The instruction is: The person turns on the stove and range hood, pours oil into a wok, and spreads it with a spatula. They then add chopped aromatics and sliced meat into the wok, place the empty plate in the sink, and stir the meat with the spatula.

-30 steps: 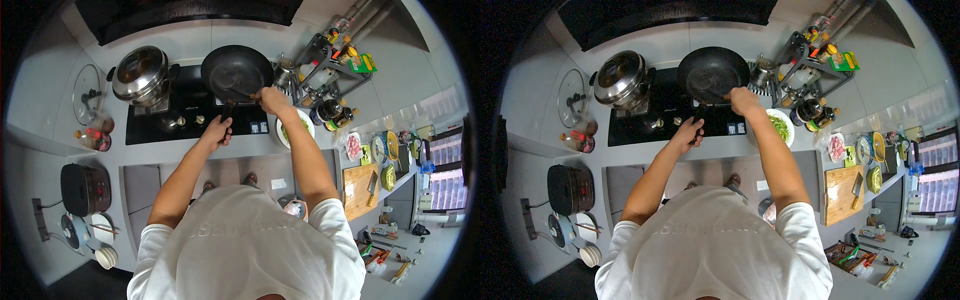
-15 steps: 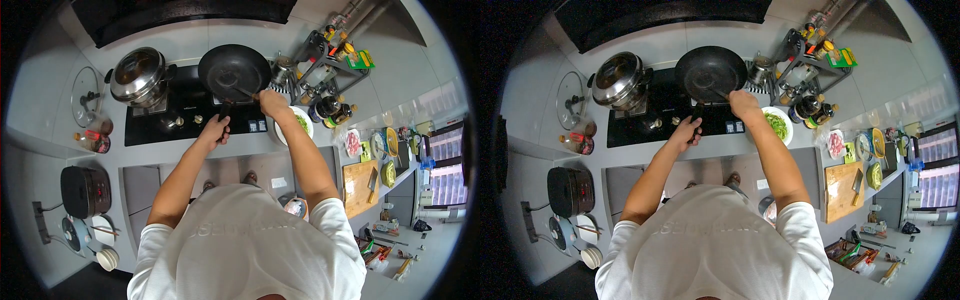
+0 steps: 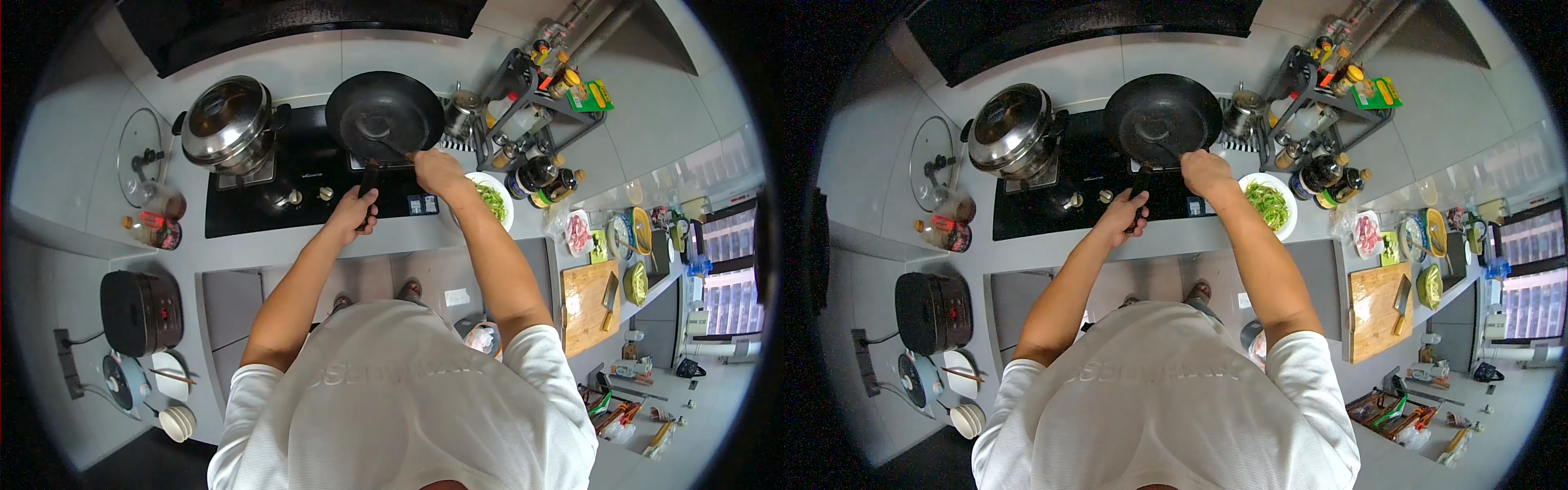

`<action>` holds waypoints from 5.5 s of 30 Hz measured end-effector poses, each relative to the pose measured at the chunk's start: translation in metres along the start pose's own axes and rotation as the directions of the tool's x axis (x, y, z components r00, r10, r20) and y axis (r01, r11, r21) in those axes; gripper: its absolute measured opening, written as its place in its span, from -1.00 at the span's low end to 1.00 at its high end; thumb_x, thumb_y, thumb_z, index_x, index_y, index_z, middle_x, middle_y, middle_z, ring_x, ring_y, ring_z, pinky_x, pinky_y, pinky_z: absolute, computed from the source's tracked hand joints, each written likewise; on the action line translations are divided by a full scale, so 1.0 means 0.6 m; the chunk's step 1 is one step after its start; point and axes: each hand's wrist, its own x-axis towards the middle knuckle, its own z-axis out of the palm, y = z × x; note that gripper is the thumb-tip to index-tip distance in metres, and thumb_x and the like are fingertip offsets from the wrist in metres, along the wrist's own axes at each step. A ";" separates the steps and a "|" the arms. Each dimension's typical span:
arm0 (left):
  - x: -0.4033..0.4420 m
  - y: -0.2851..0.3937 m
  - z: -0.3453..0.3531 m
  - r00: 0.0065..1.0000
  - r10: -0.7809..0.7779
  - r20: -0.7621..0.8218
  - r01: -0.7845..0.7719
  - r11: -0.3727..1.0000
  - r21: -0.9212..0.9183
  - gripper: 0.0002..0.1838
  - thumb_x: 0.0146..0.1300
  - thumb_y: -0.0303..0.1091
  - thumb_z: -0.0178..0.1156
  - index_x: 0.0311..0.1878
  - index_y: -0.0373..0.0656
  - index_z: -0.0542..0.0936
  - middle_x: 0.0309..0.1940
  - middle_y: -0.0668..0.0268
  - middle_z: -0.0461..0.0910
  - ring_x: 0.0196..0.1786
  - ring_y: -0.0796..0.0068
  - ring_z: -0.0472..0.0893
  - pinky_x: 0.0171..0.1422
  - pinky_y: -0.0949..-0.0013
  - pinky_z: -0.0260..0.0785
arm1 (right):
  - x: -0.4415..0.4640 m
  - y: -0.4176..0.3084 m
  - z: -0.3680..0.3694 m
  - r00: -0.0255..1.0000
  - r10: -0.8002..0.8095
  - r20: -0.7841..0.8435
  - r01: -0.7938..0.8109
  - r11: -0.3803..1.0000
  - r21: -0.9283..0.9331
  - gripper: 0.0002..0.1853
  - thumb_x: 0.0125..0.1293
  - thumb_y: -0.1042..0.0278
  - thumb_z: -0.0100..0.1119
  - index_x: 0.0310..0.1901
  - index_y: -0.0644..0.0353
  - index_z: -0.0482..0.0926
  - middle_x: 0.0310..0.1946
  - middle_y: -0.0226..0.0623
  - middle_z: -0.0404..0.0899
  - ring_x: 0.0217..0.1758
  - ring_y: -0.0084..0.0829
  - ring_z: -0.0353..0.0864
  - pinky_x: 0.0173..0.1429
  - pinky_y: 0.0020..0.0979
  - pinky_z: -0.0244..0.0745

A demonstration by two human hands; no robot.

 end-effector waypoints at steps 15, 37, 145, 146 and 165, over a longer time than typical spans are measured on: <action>-0.011 0.008 0.005 1.000 0.001 -0.020 -0.001 1.000 -0.013 -0.83 0.55 -0.17 0.13 -0.02 0.05 0.37 -0.44 0.42 0.40 -0.56 0.58 0.41 -0.56 0.45 0.24 | 0.005 0.010 -0.018 0.998 -0.037 0.060 0.030 0.993 0.115 -0.58 0.31 0.55 0.05 0.17 0.07 0.68 -0.02 0.12 0.70 0.11 0.04 0.70 0.19 -0.04 0.61; 0.001 -0.001 -0.002 1.000 0.015 0.010 -0.015 1.000 -0.010 -0.84 0.55 -0.17 0.13 -0.03 0.05 0.37 -0.42 0.41 0.40 -0.55 0.58 0.41 -0.56 0.46 0.23 | 0.013 0.039 0.024 0.997 -0.063 -0.048 0.072 0.977 0.199 -0.67 0.26 0.55 0.08 0.03 0.27 0.70 -0.08 0.23 0.70 0.07 0.13 0.71 0.15 -0.01 0.63; 0.115 0.056 0.478 0.733 0.615 0.292 -0.497 0.777 -0.387 -0.39 0.43 -0.27 0.21 0.49 -0.14 0.29 0.24 0.19 0.55 0.34 0.38 0.48 0.44 0.25 0.25 | -0.062 0.312 -0.111 0.899 0.380 -0.220 -0.215 0.817 0.535 -0.49 0.43 -0.22 0.14 -0.24 0.12 0.75 -0.46 -0.15 0.72 -0.32 -0.15 0.72 -0.13 -0.18 0.54; 0.115 0.055 0.478 0.731 0.617 0.292 -0.496 0.774 -0.394 -0.39 0.43 -0.27 0.21 0.49 -0.14 0.29 0.24 0.19 0.55 0.34 0.38 0.48 0.44 0.25 0.25 | -0.063 0.309 -0.111 0.896 0.383 -0.223 -0.215 0.816 0.536 -0.49 0.43 -0.22 0.14 -0.25 0.13 0.75 -0.47 -0.15 0.72 -0.33 -0.15 0.72 -0.14 -0.18 0.54; 0.117 0.056 0.450 0.682 0.652 0.332 -0.565 0.758 -0.327 -0.49 0.53 -0.23 0.16 0.42 -0.24 0.37 0.27 0.22 0.53 0.38 0.42 0.45 0.51 0.30 0.21 | -0.053 0.306 -0.090 0.887 0.403 -0.225 -0.211 0.788 0.579 -0.52 0.44 -0.16 0.22 -0.28 0.17 0.77 -0.46 -0.34 0.72 -0.39 -0.52 0.63 -0.20 -0.39 0.50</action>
